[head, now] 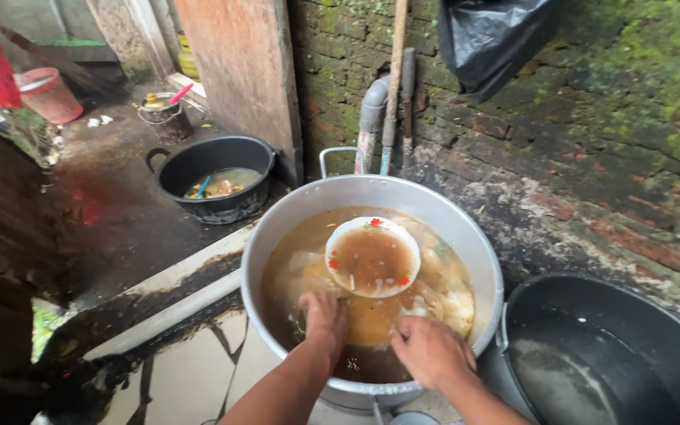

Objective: Washing various dirty dishes including plates, bowls, and glasses using a sponge and water in a semi-outdoor environment.

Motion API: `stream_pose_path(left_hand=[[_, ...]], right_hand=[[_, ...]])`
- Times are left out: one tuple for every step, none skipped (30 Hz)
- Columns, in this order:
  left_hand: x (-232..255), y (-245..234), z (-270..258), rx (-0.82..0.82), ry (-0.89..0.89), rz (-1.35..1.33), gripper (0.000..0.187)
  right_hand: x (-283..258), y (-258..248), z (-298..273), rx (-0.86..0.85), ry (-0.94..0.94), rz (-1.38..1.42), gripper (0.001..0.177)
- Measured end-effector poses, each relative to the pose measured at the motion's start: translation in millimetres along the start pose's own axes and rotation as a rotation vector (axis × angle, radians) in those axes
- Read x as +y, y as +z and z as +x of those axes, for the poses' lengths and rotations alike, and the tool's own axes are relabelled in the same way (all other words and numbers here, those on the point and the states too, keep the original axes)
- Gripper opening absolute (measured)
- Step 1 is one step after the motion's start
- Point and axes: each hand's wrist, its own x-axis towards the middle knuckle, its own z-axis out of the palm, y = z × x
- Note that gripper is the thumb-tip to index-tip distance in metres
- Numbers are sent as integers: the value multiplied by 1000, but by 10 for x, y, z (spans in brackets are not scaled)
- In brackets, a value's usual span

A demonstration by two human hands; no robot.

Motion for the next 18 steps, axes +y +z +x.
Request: stream_pose_path(left_hand=[[-10,-8,0,25,-17,151,51],[26,55,71,20,-19,148,51],[64,119,144,168,94,260,43],[98,185,218,316,208,372,37],[117,203,227,311,207,371,37],[155,212,246,338,314,386,38],[195,218,266,365,421,400,39],[209,267,316,366,423,398,39],[224,314,369,489,431,337,38],[240,361,421,611,441,276,38],[204,302,373,612,445,276,38],[186,250,318,481,481,254,35],[167,199,262,350,517,233,32],[184,210,283,349,520,231,32],[198,222,301,339,534,235,32],[184,244,312,325,544,241,32],[191,214,292,322,544,240,32],[190,196,265,380,519,222,31]], right_hand=[[-4,12,10,6,5,-3,35],[-3,12,3,2,3,-4,35],[0,12,0,3,9,-12,35],[1,15,-4,5,16,-19,35],[-13,29,-2,0,14,-19,35],[-10,36,-2,4,18,-18,35],[-5,41,-1,9,22,-16,35],[5,50,11,8,24,-18,35],[18,57,25,17,22,-19,35],[32,68,37,26,22,-18,35],[36,77,58,26,26,-18,35],[51,91,68,14,20,-25,36],[65,107,77,1,15,-32,37],[82,104,88,-1,18,-33,37],[96,102,98,-25,6,-55,40],[89,108,114,-49,-10,-76,46],[126,139,158,-52,-11,-75,46],[154,180,203,-49,-25,-103,53]])
